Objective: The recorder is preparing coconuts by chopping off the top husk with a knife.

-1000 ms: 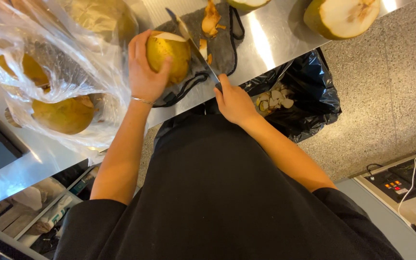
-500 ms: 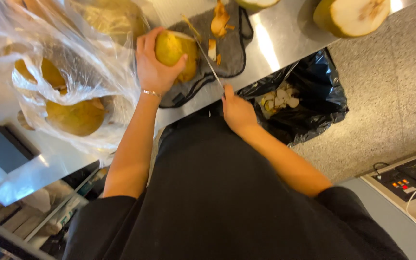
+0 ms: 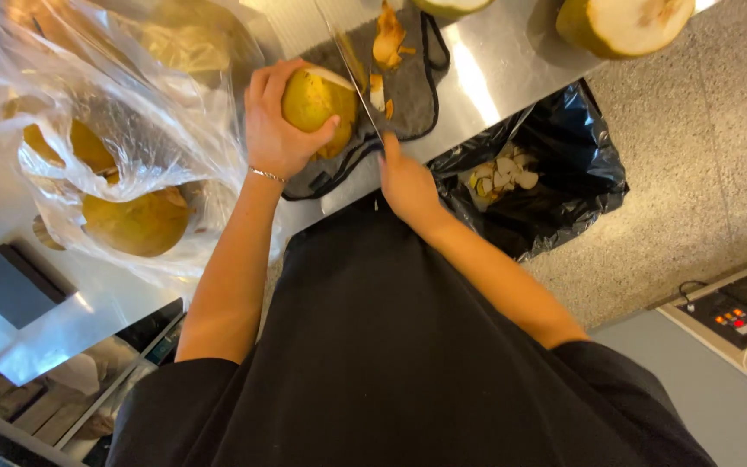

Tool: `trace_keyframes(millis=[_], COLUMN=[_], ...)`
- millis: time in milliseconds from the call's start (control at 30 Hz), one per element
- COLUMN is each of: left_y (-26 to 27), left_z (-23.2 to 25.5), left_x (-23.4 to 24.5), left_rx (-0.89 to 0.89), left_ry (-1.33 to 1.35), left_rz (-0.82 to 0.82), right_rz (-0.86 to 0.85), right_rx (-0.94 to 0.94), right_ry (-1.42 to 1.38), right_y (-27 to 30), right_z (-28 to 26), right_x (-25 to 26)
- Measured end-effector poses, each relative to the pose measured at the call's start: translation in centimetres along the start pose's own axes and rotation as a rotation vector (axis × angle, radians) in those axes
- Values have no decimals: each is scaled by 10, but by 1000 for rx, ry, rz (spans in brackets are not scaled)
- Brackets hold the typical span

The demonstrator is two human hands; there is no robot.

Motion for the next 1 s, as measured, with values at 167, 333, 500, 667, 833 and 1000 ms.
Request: trace_keyframes(millis=[167,333,500,667,833,1000], left_y=[8,0,5,38,62,62], left_z=[-3,-1,-24,-18,-17,8], left_x=[3,1,13,19,24,39], left_rx=[-58,-99,-56,-154,-112,40], left_ry=[23,21,172,112,48,-121], left_rz=[-35,-36,0,-12,-27,-160], right_rz=[38,-4,206,99,51,135], right_rx=[31,-35,158,59,32,83], right_ry=[90,-16,-94,-292,-317,-78], right_y=[27,14,18,33,13,-13], right_z=[-2,17,8,9,14,21], right_x=[5,-25,-6,14,54,86])
Point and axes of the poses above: each hand's wrist, its own y-axis away from the middle knuckle, its own x-axis out of the back of the hand, z = x × y, the point moved 1 cm from there along -y, towards the middle knuckle, and after that the axes turned 2 degrees about -z, right-handed, at the moved point
